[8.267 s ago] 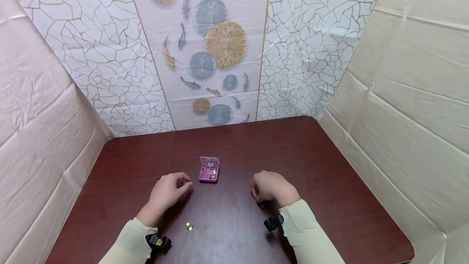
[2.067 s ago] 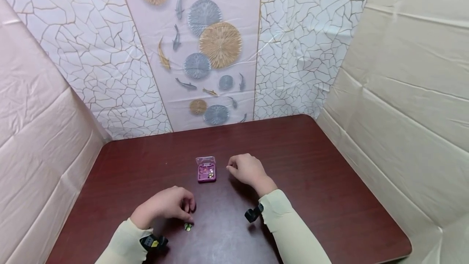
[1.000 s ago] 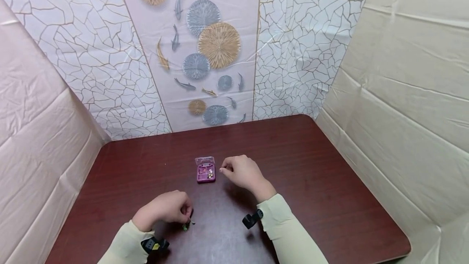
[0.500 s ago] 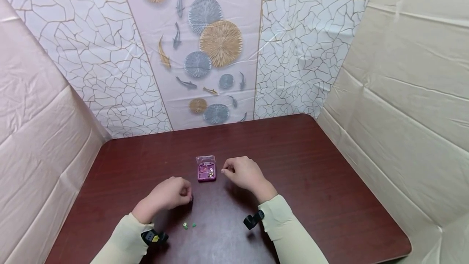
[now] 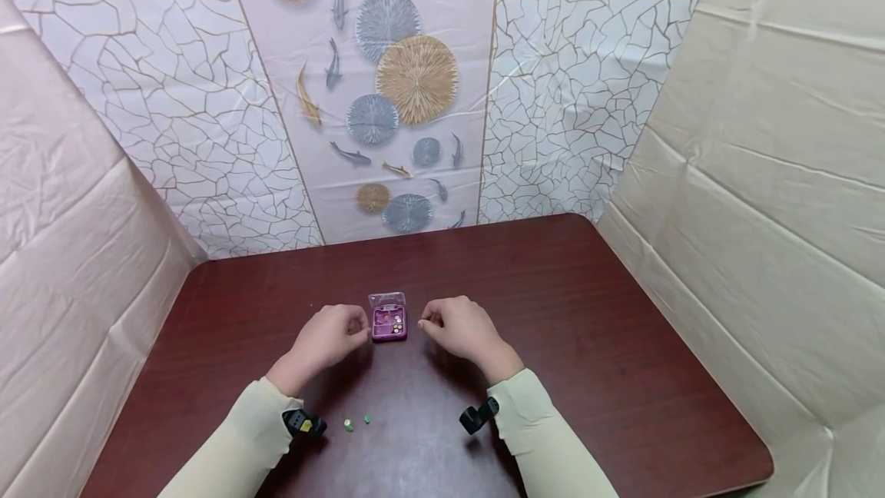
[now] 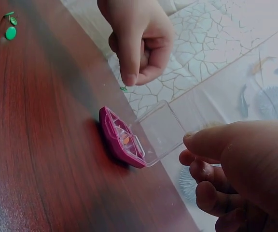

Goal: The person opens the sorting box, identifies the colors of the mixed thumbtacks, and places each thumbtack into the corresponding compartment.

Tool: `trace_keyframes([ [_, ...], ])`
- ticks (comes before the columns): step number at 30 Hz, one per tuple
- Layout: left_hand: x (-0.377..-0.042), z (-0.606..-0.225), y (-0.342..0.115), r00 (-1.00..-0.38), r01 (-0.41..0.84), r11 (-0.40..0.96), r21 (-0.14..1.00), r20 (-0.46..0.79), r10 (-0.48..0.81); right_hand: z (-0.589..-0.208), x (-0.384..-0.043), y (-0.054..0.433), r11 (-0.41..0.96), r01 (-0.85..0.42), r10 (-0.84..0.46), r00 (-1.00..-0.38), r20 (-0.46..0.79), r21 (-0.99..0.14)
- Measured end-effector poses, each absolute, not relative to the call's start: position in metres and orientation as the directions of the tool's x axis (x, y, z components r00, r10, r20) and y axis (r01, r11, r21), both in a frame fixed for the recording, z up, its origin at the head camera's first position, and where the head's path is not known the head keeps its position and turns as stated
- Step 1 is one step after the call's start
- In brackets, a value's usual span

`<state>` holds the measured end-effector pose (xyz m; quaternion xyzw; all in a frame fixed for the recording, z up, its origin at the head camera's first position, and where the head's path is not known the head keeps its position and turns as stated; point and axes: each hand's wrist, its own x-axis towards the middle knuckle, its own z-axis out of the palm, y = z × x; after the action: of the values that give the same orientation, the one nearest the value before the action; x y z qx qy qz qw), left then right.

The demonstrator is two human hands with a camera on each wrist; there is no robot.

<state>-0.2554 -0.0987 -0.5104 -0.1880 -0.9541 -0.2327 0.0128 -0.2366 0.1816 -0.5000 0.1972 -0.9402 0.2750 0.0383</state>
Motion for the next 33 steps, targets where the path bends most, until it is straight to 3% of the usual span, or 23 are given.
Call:
trace_keyframes([
  [18, -0.272, -0.528, -0.086, -0.936, 0.341, 0.838, 0.427, 0.072, 0.344, -0.506, -0.238, 0.187, 0.782, -0.382, -0.348, -0.923, 0.163, -0.493],
  [33, -0.258, -0.520, -0.089, -0.925, 0.366, 0.828, 0.425, 0.066, 0.375, -0.505, -0.237, 0.194, 0.789, -0.361, -0.324, -0.932, 0.163, -0.498],
])
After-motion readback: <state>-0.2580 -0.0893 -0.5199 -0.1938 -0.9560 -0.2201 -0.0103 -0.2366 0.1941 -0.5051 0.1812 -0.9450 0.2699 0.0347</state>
